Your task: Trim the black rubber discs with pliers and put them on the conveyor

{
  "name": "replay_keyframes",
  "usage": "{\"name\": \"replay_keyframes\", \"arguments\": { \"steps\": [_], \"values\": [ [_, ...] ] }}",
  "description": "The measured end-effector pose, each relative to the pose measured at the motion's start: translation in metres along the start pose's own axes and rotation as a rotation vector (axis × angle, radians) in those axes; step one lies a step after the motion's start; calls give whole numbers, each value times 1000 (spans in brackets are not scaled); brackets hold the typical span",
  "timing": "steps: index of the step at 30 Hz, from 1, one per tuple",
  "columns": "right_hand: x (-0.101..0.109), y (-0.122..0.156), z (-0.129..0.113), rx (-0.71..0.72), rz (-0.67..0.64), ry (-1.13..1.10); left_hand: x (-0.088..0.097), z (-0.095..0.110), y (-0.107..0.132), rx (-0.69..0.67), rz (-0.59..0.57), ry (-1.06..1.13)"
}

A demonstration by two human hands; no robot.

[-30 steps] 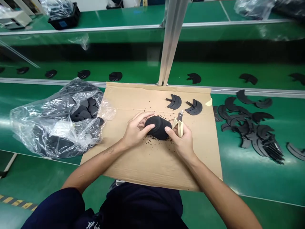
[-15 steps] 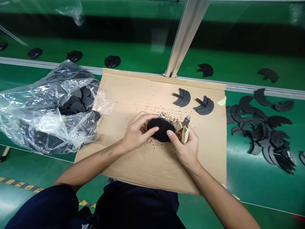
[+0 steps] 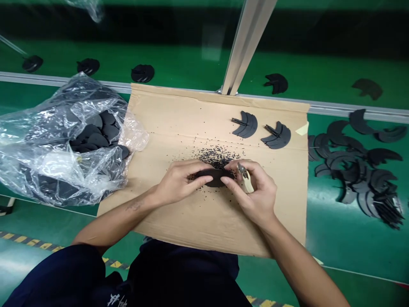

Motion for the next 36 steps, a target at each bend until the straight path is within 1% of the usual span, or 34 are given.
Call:
{"name": "replay_keyframes", "arguments": {
  "steps": [2, 4, 5, 7, 9, 11, 13, 16, 20, 24, 28, 33, 36],
  "values": [
    [1, 0, -1, 91, -40, 37, 0, 2, 1, -100, -27, -68],
    [2, 0, -1, 138, -70, 53, -1, 2, 2, -158, -13, -101],
    [2, 0, -1, 143, -78, 52, -2, 2, 1, -161, 5, -102],
    [1, 1, 0, 140, -89, 33, -2, 2, 0, -122, 58, -75],
    [0, 2, 0, 142, -91, -5, 0, 2, -2, -75, 102, -10],
    [-2, 3, -1, 146, -85, -46, 1, 2, -3, -63, 117, 61],
    [-3, 3, -1, 153, -85, -75, 2, 3, -4, -86, 125, 102],
    [-4, 2, -2, 163, -92, -69, 5, 4, -3, -154, 144, 76],
    [-4, 2, -2, 217, -100, -6, 6, 4, -1, -245, 96, -19],
    [-5, 3, 0, 259, -119, 41, 7, 5, 0, -293, 41, -60],
    [-5, 3, 1, 257, -131, 10, 7, 8, 0, -298, 75, -57],
    [-5, 3, 0, 280, -121, 9, 6, 9, 2, -290, 57, -69],
    [-5, 4, -1, 263, -135, 15, 6, 7, 4, -288, 75, -61]
  ]
}}
Point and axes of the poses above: each hand's wrist, its own y-axis away from the middle knuckle, its own x-axis out of the back of the hand, z = x × y, the point moved 1 cm from there along -y, towards the middle knuckle, and after that the axes turned 9 degrees about y, right-handed, at the moved point
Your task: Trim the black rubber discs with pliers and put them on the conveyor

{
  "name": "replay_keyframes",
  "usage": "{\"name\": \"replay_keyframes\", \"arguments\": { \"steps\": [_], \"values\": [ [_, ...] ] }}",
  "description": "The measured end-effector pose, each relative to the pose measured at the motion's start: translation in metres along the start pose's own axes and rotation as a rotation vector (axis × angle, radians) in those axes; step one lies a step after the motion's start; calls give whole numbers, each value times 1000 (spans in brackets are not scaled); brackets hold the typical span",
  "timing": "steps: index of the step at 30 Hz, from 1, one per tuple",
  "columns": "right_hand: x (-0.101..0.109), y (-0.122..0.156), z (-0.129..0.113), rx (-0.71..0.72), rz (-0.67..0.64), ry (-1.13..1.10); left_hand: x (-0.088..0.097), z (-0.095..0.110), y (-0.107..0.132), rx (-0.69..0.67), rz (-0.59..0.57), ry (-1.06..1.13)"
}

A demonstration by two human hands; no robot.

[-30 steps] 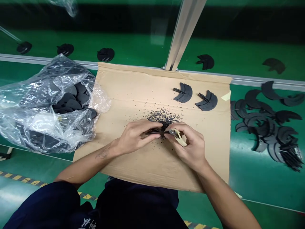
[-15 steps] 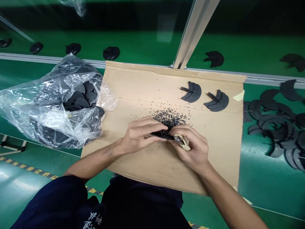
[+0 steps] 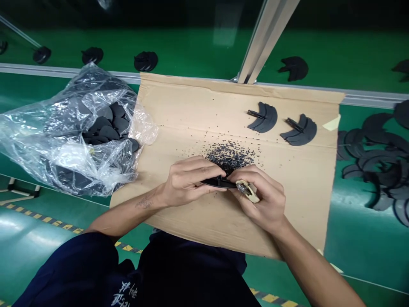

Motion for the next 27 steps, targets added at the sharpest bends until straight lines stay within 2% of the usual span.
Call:
{"name": "replay_keyframes", "arguments": {
  "steps": [5, 11, 15, 18, 21, 23, 25, 27],
  "values": [
    [0, -1, -1, -14, 9, -9, -1, 1, 1, 1, -11, -13],
    [0, -1, 0, -41, -9, -42, -3, 2, -1, 9, 32, -23],
    [1, -1, -1, -60, -17, -90, -3, -1, -1, 9, 23, 91],
    [1, -3, -2, -111, -4, -140, -2, -2, -2, 125, -6, 283],
    [2, -5, -2, -152, -3, -187, 0, -2, -2, 364, -49, 544],
    [3, -5, -3, -162, -20, -206, 2, -3, -1, 511, -59, 636],
    [4, -6, -4, -160, -35, -220, 2, -6, -1, 573, -58, 640],
    [3, -6, -5, -154, -42, -225, 2, -8, -2, 570, -68, 636]
  ]
}}
Point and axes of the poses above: each hand's wrist, its own y-axis away from the middle knuckle, its own x-axis out of the back of the hand, z = x × y, the point moved 1 cm from there along -y, towards the middle knuckle, and after that the axes turned 9 degrees about y, right-handed, at the moved point
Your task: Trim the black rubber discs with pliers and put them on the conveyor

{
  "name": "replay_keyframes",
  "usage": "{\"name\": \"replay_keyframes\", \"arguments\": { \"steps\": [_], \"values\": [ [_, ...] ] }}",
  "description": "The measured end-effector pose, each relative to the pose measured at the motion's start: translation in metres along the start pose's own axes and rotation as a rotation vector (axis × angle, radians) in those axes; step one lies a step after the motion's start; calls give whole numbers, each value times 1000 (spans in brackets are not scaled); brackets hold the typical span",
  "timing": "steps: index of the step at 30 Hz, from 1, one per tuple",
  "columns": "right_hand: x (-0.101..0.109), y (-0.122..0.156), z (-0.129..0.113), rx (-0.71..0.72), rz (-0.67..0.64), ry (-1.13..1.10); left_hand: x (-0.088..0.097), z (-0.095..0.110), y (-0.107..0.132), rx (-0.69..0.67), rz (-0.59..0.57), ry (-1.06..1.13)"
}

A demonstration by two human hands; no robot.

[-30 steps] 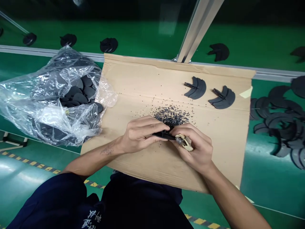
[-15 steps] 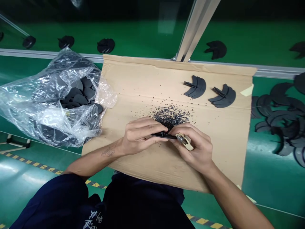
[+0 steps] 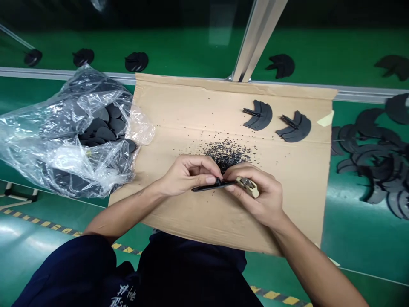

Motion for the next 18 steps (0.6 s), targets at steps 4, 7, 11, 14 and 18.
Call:
{"name": "replay_keyframes", "arguments": {
  "steps": [4, 7, 11, 14, 18],
  "values": [
    [0, 1, 1, 24, 23, 12, -2, 0, -2, -52, -62, 3],
    [-1, 1, 3, 51, 17, 13, -4, 3, -2, -73, -127, -34],
    [-1, 2, 3, 71, -20, -9, -4, 6, -2, -66, -169, -76],
    [-3, 2, 2, 39, -9, 16, -3, 3, -2, -56, -158, -57],
    [-2, 1, 4, -27, 108, 118, -6, -5, 0, -90, -78, -58]
  ]
}}
Point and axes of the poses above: each hand's wrist, its own y-axis away from the middle knuckle, its own x-axis out of the back of the hand, z = x × y, the point moved 1 cm from there along -y, towards the middle knuckle, and after that the axes turned 9 degrees about y, right-handed, at the moved point
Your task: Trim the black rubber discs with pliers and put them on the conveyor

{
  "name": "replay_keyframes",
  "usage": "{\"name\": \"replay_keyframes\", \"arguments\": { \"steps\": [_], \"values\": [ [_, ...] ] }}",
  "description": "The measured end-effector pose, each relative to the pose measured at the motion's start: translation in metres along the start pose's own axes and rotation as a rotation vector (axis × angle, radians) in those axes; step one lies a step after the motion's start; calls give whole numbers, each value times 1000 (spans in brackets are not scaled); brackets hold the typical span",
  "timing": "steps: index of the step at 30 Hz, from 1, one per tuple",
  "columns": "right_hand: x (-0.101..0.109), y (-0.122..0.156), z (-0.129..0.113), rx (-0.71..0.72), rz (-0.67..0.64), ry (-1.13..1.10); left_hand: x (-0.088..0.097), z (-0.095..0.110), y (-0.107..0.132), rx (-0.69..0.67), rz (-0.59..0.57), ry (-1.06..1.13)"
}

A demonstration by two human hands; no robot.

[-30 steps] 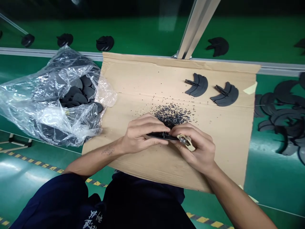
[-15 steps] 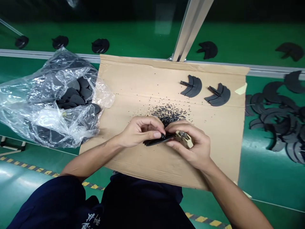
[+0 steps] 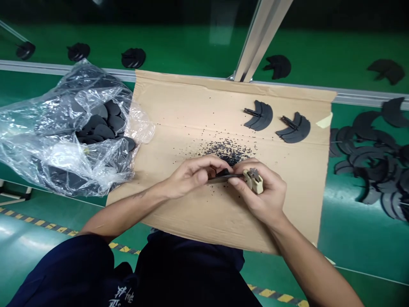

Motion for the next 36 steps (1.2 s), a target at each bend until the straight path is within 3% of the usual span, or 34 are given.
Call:
{"name": "replay_keyframes", "arguments": {
  "steps": [4, 7, 12, 24, 30, 36],
  "values": [
    [5, -3, 6, 91, -31, 147, -4, -4, 2, -161, 169, -210],
    [12, -6, 12, 218, -53, 358, -2, -3, 2, -258, 221, -319],
    [19, -9, 20, 363, -38, 583, 4, -1, 1, -303, 215, -357],
    [24, -6, 19, 421, -1, 804, 5, -3, 1, -325, 141, -403],
    [25, -6, 13, 544, 60, 977, 3, -3, 1, -349, 129, -369],
    [25, -6, 17, 443, 38, 856, 3, 0, 1, -316, 138, -418]
  ]
}}
Point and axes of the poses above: each hand's wrist, its own y-axis away from the middle knuckle, its own x-axis out of the back of the hand, z = x × y, the point moved 1 cm from there along -y, towards the middle knuckle, and after that the axes turned 9 degrees about y, right-handed, at the moved point
